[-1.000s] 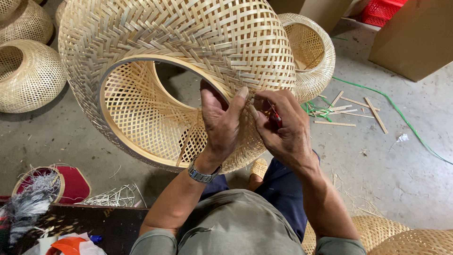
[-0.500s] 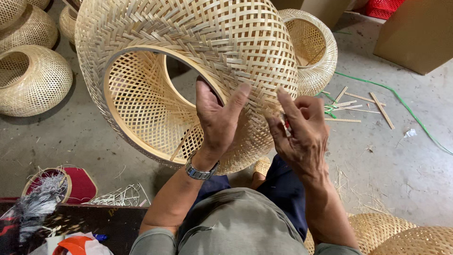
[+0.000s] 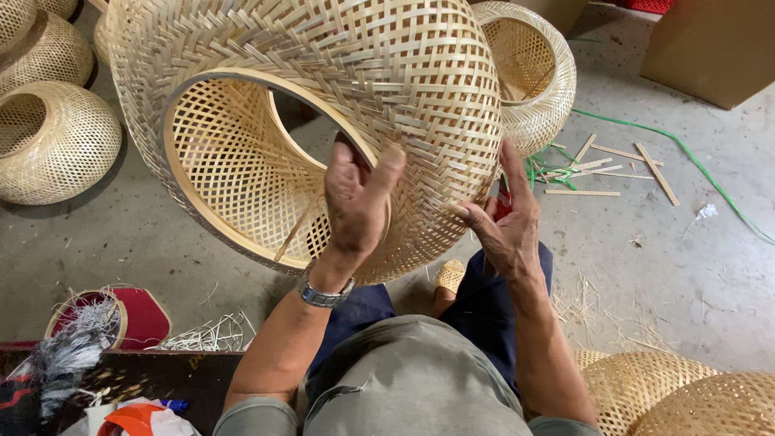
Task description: The person is weaving a large bamboo basket, using a red-handled tool to tuck and secure the woven strips along the rim. The person rotates the basket to access different sections of the rim, ensuring the weave is tight and even.
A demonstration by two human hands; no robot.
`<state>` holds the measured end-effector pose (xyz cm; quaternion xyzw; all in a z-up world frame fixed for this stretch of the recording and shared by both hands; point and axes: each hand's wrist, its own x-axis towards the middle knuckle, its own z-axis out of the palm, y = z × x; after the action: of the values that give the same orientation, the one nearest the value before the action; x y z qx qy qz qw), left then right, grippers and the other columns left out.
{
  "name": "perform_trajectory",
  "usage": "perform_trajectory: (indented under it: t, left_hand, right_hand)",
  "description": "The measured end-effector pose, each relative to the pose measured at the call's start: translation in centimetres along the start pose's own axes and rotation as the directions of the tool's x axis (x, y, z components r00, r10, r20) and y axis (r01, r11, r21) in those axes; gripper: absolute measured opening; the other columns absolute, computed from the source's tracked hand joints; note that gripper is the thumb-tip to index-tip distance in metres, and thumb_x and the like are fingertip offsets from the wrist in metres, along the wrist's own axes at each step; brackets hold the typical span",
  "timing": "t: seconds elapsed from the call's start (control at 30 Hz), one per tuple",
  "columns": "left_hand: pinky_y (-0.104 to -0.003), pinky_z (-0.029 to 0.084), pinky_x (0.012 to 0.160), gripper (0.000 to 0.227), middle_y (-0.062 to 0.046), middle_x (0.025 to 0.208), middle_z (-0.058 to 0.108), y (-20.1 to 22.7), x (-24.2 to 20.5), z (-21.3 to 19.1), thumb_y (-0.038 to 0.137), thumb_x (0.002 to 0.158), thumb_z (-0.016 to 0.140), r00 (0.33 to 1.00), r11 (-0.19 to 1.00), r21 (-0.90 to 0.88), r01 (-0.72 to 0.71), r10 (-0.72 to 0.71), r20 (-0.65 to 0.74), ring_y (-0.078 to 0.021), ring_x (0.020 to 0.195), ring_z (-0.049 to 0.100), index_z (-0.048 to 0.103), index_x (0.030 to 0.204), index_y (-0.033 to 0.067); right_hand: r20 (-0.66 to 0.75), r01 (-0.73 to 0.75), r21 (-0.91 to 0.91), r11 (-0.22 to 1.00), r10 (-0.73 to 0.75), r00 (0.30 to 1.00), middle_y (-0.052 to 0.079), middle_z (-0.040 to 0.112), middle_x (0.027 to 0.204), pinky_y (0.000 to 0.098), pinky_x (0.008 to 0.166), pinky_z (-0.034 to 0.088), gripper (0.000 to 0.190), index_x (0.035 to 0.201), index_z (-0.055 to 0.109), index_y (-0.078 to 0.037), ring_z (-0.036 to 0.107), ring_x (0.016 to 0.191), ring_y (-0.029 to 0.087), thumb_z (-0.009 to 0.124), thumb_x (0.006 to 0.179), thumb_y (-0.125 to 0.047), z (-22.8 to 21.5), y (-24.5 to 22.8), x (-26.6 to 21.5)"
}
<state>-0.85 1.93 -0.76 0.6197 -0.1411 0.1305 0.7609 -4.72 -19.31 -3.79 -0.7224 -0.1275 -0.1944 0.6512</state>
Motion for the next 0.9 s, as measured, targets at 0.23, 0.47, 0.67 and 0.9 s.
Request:
perform_trajectory:
  t: [0.23, 0.47, 0.67, 0.9]
  left_hand:
    - [-0.031, 0.063, 0.090, 0.023, -0.013, 0.109, 0.073, 1.4, 4.6, -0.4, 0.014, 0.102, 0.075, 0.997, 0.952, -0.299, -0.064, 0.073, 0.021, -0.0153, 0.098, 0.070, 0.063, 0.115, -0.0010]
    - [-0.027, 0.061, 0.073, 0.013, -0.013, 0.101, 0.070, -1.1, 4.9, 1.2, 0.002, 0.107, 0.070, 0.973, 0.855, -0.491, -0.166, 0.223, 0.059, -0.0122, 0.084, 0.066, 0.058, 0.105, 0.0030]
    - [-0.027, 0.059, 0.084, 0.013, -0.011, 0.109, 0.069, -0.7, 3.5, 3.2, 0.006, 0.106, 0.064, 0.986, 0.928, -0.350, -0.128, 0.156, 0.054, -0.0097, 0.094, 0.065, 0.057, 0.114, 0.0000]
    - [-0.027, 0.057, 0.089, 0.010, -0.009, 0.111, 0.067, 0.6, 2.7, 2.9, 0.008, 0.111, 0.061, 0.994, 0.834, -0.550, 0.047, 0.014, 0.106, -0.0095, 0.098, 0.062, 0.055, 0.114, -0.0001]
  right_hand:
    - [-0.050, 0.010, -0.325, 0.946, -0.028, 0.998, 0.021, 0.047, 0.159, 0.0426, 0.121, 0.045, 0.098, 0.161, 0.035, -0.001, 0.049, 0.147, 0.030, 0.088, 0.084, -0.031, 0.4, -0.4, -0.4]
    - [-0.040, 0.032, -0.599, 0.800, -0.071, 0.997, 0.020, 0.056, 0.147, 0.0398, 0.093, 0.052, 0.083, 0.157, 0.048, -0.004, 0.058, 0.116, 0.030, 0.084, 0.091, -0.039, -1.0, -2.2, 0.1]
    - [0.113, 0.285, -0.708, 0.646, -0.295, 0.949, 0.012, 0.052, 0.128, 0.0282, 0.059, 0.053, 0.070, 0.151, 0.055, -0.014, 0.054, 0.073, 0.013, 0.084, 0.093, -0.041, -0.2, -5.9, 0.8]
    - [0.205, 0.359, -0.809, 0.465, -0.349, 0.915, 0.014, 0.045, 0.127, 0.0341, 0.055, 0.053, 0.069, 0.150, 0.055, -0.018, 0.059, 0.075, 0.018, 0.088, 0.092, -0.037, 1.3, -6.7, 1.4]
